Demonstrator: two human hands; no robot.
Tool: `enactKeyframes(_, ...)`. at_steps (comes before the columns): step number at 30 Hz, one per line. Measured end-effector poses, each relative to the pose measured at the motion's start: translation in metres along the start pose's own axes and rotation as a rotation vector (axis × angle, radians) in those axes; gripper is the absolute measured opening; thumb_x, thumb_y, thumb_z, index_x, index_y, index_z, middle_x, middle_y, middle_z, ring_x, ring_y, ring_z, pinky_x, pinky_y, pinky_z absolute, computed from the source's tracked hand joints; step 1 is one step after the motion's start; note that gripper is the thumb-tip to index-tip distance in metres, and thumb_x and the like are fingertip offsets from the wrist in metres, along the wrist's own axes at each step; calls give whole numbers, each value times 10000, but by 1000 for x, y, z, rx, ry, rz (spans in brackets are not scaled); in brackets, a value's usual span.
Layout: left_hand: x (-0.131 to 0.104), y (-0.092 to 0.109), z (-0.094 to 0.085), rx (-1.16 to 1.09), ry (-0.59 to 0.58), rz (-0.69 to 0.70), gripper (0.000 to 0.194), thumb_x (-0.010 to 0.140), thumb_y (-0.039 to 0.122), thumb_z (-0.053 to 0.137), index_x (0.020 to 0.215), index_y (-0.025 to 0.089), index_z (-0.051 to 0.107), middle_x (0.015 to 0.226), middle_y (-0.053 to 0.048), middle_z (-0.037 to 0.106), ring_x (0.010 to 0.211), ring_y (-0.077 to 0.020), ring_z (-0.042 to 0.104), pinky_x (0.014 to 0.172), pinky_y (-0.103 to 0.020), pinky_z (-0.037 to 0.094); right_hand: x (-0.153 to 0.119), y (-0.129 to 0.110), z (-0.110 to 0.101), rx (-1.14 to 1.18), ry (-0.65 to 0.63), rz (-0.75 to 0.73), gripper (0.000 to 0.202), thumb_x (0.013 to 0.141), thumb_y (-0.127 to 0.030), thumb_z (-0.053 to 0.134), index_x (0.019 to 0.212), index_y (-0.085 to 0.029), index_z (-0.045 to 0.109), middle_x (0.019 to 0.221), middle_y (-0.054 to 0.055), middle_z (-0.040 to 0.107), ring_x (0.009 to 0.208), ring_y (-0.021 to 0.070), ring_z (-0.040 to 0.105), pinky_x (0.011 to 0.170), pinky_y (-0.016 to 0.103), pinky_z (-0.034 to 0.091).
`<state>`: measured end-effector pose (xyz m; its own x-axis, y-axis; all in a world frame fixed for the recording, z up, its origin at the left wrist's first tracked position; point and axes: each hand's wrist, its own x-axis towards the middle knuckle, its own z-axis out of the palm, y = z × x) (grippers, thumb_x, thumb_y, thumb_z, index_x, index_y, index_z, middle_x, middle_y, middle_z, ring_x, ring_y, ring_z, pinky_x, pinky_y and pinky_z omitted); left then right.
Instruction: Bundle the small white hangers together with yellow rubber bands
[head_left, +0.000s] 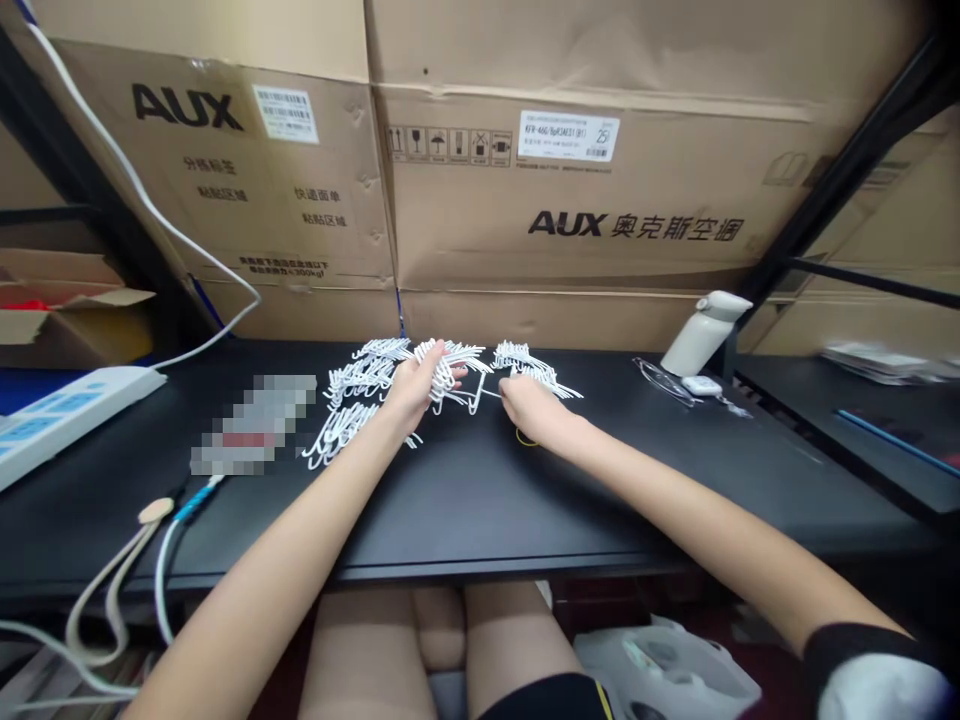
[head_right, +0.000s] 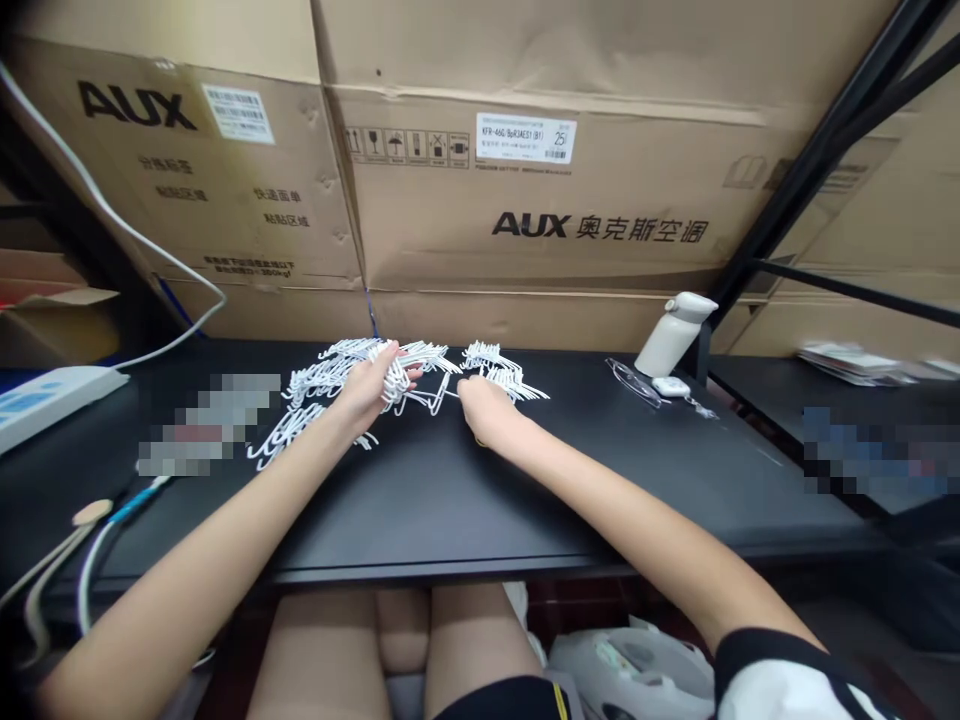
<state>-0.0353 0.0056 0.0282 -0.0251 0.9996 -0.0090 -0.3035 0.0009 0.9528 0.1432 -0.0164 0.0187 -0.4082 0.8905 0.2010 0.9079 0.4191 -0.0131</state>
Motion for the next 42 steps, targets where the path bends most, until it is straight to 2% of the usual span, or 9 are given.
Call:
enactKeyframes(2, -2, -1, 0, 15, -23, -2, 202, 886, 310, 557, 912, 111, 580, 783, -86, 695, 668, -166, 696, 558, -235, 553, -12, 6, -7, 58, 57, 32, 207, 831, -58, 437, 728, -111, 609, 741, 114, 640, 662, 176, 575, 619, 269, 405)
enactKeyframes(5, -3, -1, 1, 40, -48, -6, 234, 876, 345, 574, 918, 116, 571, 774, -83, 693, 663, -164, 693, 561, -231, 547, -19, 26, -8, 359, 93, 65, 152, 767, -60, 508, 658, -134, 584, 645, 58, 623, 601, 145, 581, 591, 247, 439)
enactKeyframes(7, -4, -2, 2, 59, -77, -5, 232, 879, 348, 568, 912, 119, 566, 772, -83, 695, 652, -162, 689, 558, -234, 544, -18, 42, -4, 683, 79, 126, 86, 780, -150, 545, 718, -136, 602, 597, 36, 611, 532, 138, 591, 518, 237, 466)
enactKeyframes(8, -4, -3, 2, 74, -98, -8, 223, 886, 341, 558, 906, 119, 565, 773, -84, 697, 645, -161, 686, 555, -237, 543, -16, 50, -1, 821, 131, 180, 89, 777, -203, 570, 734, -133, 602, 589, 34, 607, 518, 143, 598, 498, 244, 483)
enactKeyframes(10, -4, -5, 2, 115, -159, -13, 210, 898, 326, 539, 896, 118, 568, 775, -84, 699, 630, -158, 681, 549, -239, 541, -14, 62, 3, 1036, 243, 242, 173, 743, -297, 636, 746, -127, 600, 570, 29, 604, 497, 146, 601, 503, 268, 520)
enactKeyframes(12, -5, -7, 2, 170, -223, -27, 213, 900, 324, 536, 890, 115, 575, 760, -83, 697, 617, -159, 678, 544, -242, 538, -13, 68, 5, 1161, 276, 232, 257, 706, -364, 685, 748, -123, 605, 556, 26, 603, 490, 143, 599, 515, 280, 538)
enactKeyframes(22, -8, -17, 0, 340, -460, -60, 312, 837, 439, 594, 910, 136, 592, 757, -76, 698, 626, -186, 672, 573, -301, 547, -19, 60, 0, 1140, 57, 57, 280, 690, -388, 712, 734, -120, 645, 612, 23, 614, 510, 115, 586, 529, 253, 524)
enactKeyframes(32, -12, -16, 3, 460, -519, -61, 341, 834, 492, 568, 906, 159, 551, 646, -36, 662, 574, -191, 666, 547, -306, 548, -22, 55, -1, 1085, -20, -56, 248, 740, -378, 672, 745, -131, 648, 674, 30, 634, 511, 121, 604, 510, 247, 488)
enactKeyframes(42, -12, -20, 3, 441, -528, -82, 343, 827, 485, 583, 917, 154, 565, 705, -52, 697, 632, -201, 697, 594, -316, 573, -26, 40, -2, 1210, -46, -32, 242, 735, -384, 670, 763, -144, 663, 662, 10, 621, 515, 101, 567, 523, 241, 500)
